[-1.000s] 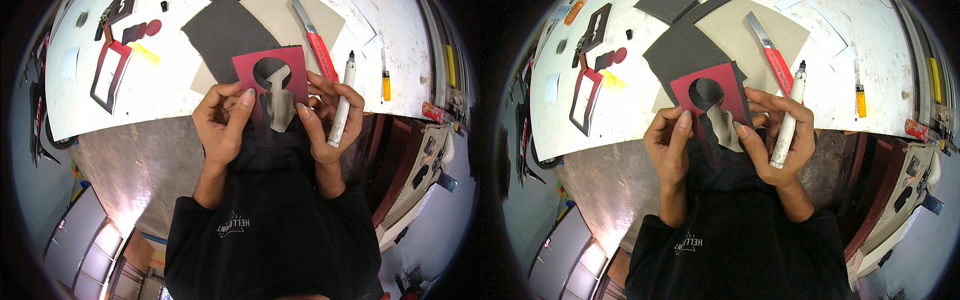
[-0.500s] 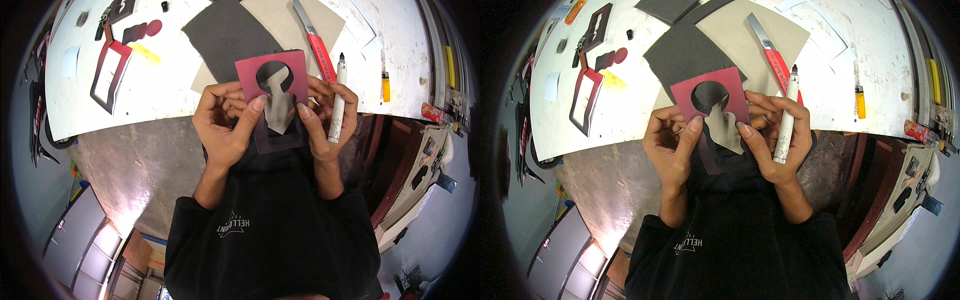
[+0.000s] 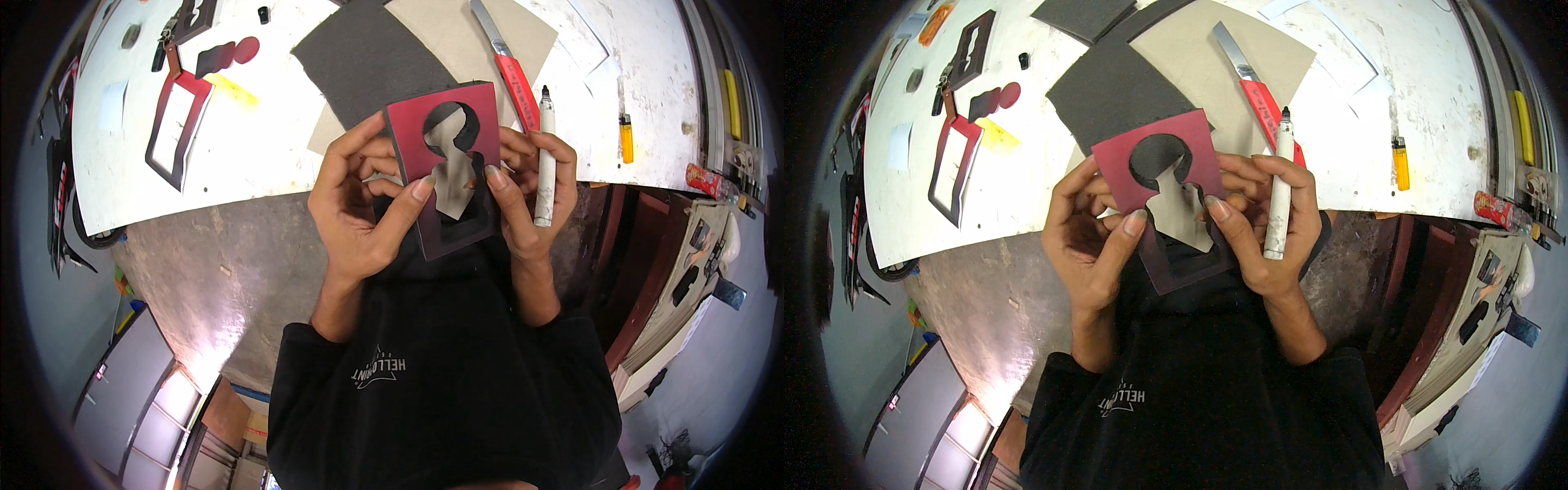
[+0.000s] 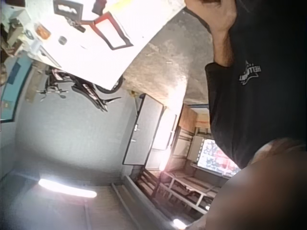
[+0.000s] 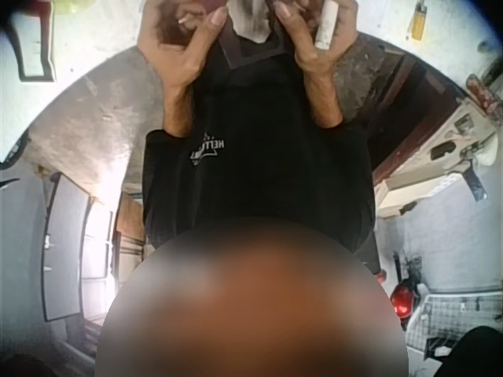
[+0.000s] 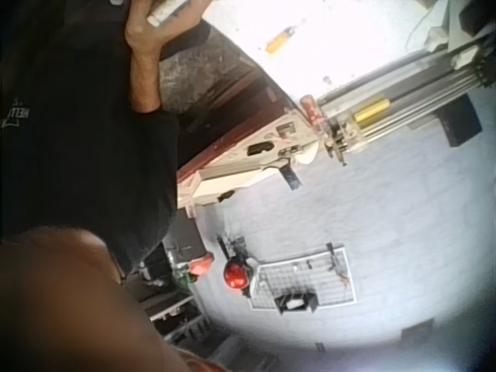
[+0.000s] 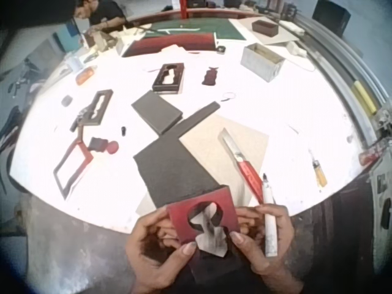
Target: The person uses a white marker to color the cutout edges of a pink stencil placed on a dark sheet. They repeatedly rotate the stencil to reach different sides and continue marking until the edges are fully covered.
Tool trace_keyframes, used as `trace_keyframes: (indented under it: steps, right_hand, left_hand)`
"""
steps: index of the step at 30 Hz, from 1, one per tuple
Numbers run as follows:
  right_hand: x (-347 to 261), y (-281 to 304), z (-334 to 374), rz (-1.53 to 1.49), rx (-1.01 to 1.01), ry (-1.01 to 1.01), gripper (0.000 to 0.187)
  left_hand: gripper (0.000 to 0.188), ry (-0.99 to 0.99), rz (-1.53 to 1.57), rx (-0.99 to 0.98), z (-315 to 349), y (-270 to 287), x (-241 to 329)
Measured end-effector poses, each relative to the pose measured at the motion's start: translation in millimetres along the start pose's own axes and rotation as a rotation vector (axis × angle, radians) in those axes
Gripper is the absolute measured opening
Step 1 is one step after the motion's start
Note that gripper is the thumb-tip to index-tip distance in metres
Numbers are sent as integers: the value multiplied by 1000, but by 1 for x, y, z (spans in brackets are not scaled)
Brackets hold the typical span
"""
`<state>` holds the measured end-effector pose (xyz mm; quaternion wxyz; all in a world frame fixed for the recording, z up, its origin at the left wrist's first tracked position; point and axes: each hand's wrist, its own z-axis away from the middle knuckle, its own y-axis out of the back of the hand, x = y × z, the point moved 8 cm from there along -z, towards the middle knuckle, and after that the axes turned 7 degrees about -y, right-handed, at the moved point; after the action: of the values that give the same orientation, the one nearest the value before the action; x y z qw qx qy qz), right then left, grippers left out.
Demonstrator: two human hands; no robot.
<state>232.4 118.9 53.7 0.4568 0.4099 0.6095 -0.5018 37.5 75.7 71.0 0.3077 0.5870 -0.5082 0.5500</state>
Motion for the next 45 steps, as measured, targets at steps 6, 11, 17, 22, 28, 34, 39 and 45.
trace_keyframes:
  steps: [6, 11, 17, 22, 28, 34, 39, 45]
  right_hand:
    - [-10, 0, -5, 192, 77, 19, 43]
    - [-27, 18, -1, 284, 218, 221, 65]
    - [-44, 24, 14, 72, 56, 250, 52]
    - [-43, 12, 13, 170, 1, 130, 39]
    - [-41, 8, 10, 250, -20, 86, 36]
    - [-40, 3, 9, 221, -70, 89, 36]
    - [-38, 7, 10, 244, 20, 84, 36]
    - [-36, 7, 10, 249, -3, 70, 38]
  left_hand:
    - [62, -69, -107, 11, 3, -1, 5]
    - [61, -307, -293, 16, 8, 0, 15]
    - [59, -389, -357, 38, 7, -4, 19]
    - [60, -422, -384, 38, 9, -4, 19]
    - [60, -430, -407, 33, 10, -4, 20]
    - [60, -445, -427, 30, 11, -2, 18]
    - [59, -444, -393, 43, 10, -3, 17]
    - [59, -439, -404, 35, 11, -3, 18]
